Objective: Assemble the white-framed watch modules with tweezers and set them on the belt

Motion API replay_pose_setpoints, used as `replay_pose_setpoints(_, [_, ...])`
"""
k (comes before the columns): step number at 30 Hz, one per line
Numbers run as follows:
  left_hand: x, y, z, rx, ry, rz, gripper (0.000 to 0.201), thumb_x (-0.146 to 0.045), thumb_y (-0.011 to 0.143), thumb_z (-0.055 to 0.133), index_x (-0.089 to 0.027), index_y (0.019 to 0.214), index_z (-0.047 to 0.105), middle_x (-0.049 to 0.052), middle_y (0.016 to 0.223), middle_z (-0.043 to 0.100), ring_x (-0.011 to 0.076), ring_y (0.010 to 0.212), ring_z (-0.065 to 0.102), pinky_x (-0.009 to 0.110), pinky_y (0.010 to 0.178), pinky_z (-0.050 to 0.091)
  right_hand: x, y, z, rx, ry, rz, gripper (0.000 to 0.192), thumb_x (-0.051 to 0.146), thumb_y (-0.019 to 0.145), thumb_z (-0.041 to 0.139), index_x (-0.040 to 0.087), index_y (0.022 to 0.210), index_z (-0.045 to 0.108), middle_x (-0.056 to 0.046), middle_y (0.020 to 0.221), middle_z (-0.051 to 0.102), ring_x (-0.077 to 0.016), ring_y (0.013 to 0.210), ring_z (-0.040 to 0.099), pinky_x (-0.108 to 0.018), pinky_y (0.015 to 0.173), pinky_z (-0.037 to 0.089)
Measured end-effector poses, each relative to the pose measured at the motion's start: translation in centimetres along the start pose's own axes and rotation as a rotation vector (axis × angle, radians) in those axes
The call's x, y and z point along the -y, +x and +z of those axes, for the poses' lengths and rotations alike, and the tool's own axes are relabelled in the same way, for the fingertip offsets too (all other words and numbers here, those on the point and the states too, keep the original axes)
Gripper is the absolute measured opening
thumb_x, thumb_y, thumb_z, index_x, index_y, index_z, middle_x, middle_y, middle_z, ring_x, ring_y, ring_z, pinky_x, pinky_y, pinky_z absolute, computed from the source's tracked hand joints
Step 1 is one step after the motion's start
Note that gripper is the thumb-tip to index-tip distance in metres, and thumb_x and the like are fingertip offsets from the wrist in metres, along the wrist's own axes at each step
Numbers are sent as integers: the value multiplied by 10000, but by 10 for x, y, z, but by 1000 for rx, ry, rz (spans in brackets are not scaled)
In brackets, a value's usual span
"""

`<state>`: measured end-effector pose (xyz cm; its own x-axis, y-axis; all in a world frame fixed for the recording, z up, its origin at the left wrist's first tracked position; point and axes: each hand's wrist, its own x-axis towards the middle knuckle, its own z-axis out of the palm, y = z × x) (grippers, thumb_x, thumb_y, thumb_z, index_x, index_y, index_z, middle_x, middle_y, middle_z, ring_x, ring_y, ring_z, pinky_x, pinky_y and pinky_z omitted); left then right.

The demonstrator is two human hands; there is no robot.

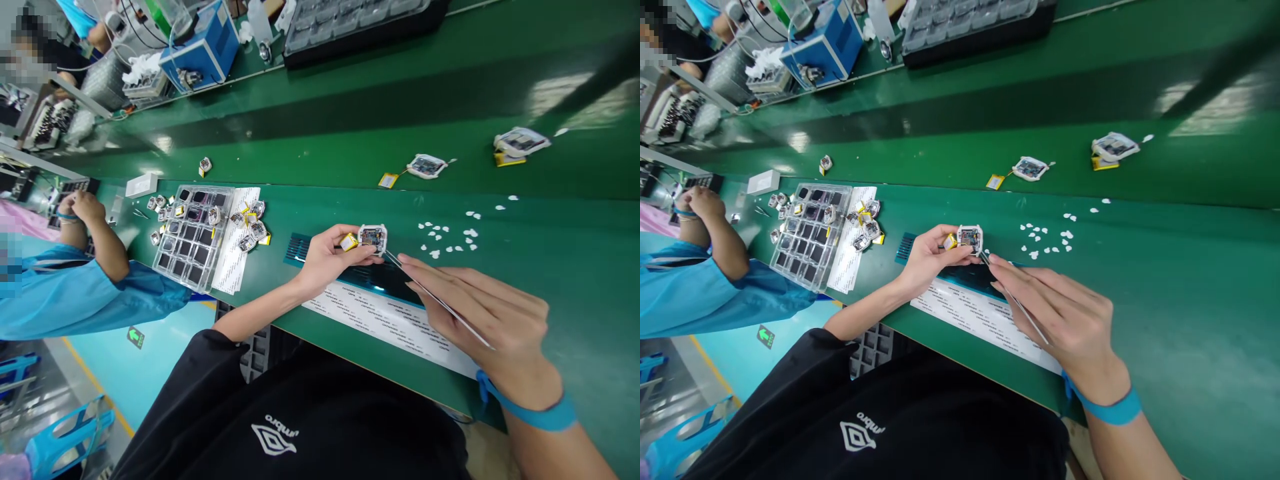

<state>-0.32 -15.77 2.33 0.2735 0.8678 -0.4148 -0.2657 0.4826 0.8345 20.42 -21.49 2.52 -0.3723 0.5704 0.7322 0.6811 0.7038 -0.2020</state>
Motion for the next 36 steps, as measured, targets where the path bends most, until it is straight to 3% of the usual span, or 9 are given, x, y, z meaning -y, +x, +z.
replay_pose_setpoints(5, [5, 5, -7, 31, 131, 99, 419, -332, 722, 901, -183, 1008, 633, -15, 854, 760, 124, 663, 765, 275, 710, 625, 2, 3, -2, -26, -52, -1, 883, 19, 860, 788, 266, 1631, 435, -3, 1126, 826, -162, 768, 782, -288, 697, 645])
replay_pose_setpoints(10, [-22, 61, -38, -105, 621, 382, 370, -304, 863, 776, -204, 1192, 641, 2, 907, 763, 129, 675, 724, 274, 696, 581, 1, -2, -2, -1, -41, 26, 885, 51, 922, 722, 327, 1672, 340, 14, 1218, 806, -157, 789, 787, -289, 724, 652])
replay_pose_setpoints(13, [-55, 101, -59, -316, 1263, 483, 279, -235, 965, 630, -183, 1231, 693, 74, 994, 778, 213, 898, 740, 360, 886, 589, 0, -2, -2, -22, -51, 16, 868, 51, 926, 715, 326, 1665, 352, 19, 1210, 811, -153, 798, 786, -283, 725, 648])
replay_pose_setpoints(16, [-72, 122, -63, -357, 1410, 534, 284, -191, 948, 612, -154, 1199, 737, 191, 1308, 727, 354, 1313, 616, 528, 1159, 466, 0, -2, -3, -37, -66, -3, 850, 55, 923, 728, 289, 1657, 371, 8, 1197, 816, -148, 792, 776, -284, 732, 645])
replay_pose_setpoints(19, [-61, 134, -45, -239, 1444, 613, 354, -243, 1000, 548, -188, 1301, 726, 164, 1486, 655, 325, 1469, 509, 501, 1275, 361, -1, -4, -2, -21, -58, 7, 818, 61, 927, 724, 287, 1642, 398, 13, 1201, 816, -144, 832, 778, -280, 744, 641])
replay_pose_setpoints(23, [-32, 162, -9, 105, 1429, 676, 457, -291, 1059, 458, -196, 1469, 637, 126, 1651, 543, 269, 1600, 413, 456, 1343, 274, -4, -10, 4, -3, -31, 40, 764, 74, 923, 725, 299, 1604, 461, 19, 1222, 812, -146, 864, 776, -288, 762, 640])
replay_pose_setpoints(26, [-26, 185, 8, 100, 1375, 620, 368, -308, 1036, 545, -236, 1364, 695, 110, 1683, 508, 317, 1645, 350, 562, 1348, 218, -6, -11, 6, 9, -21, 52, 737, 90, 937, 708, 316, 1598, 472, 16, 1222, 812, -150, 858, 772, -295, 769, 638])
replay_pose_setpoints(31, [-32, 190, 9, 204, 1022, 612, 112, -173, 867, 752, -219, 870, 650, 123, 1330, 773, 289, 1458, 609, 491, 1286, 359, -6, -9, 2, 15, -32, 51, 751, 87, 960, 669, 291, 1636, 411, -2, 1252, 805, -158, 878, 764, -298, 761, 624])
replay_pose_setpoints(36, [-24, 173, -3, 226, 714, 612, 56, -202, 974, 590, -233, 929, 600, 100, 1135, 818, 212, 1214, 764, 390, 1082, 556, -5, -11, 2, -14, -29, 106, 732, 81, 981, 603, 307, 1645, 393, -10, 1311, 782, -170, 900, 757, -316, 789, 619])
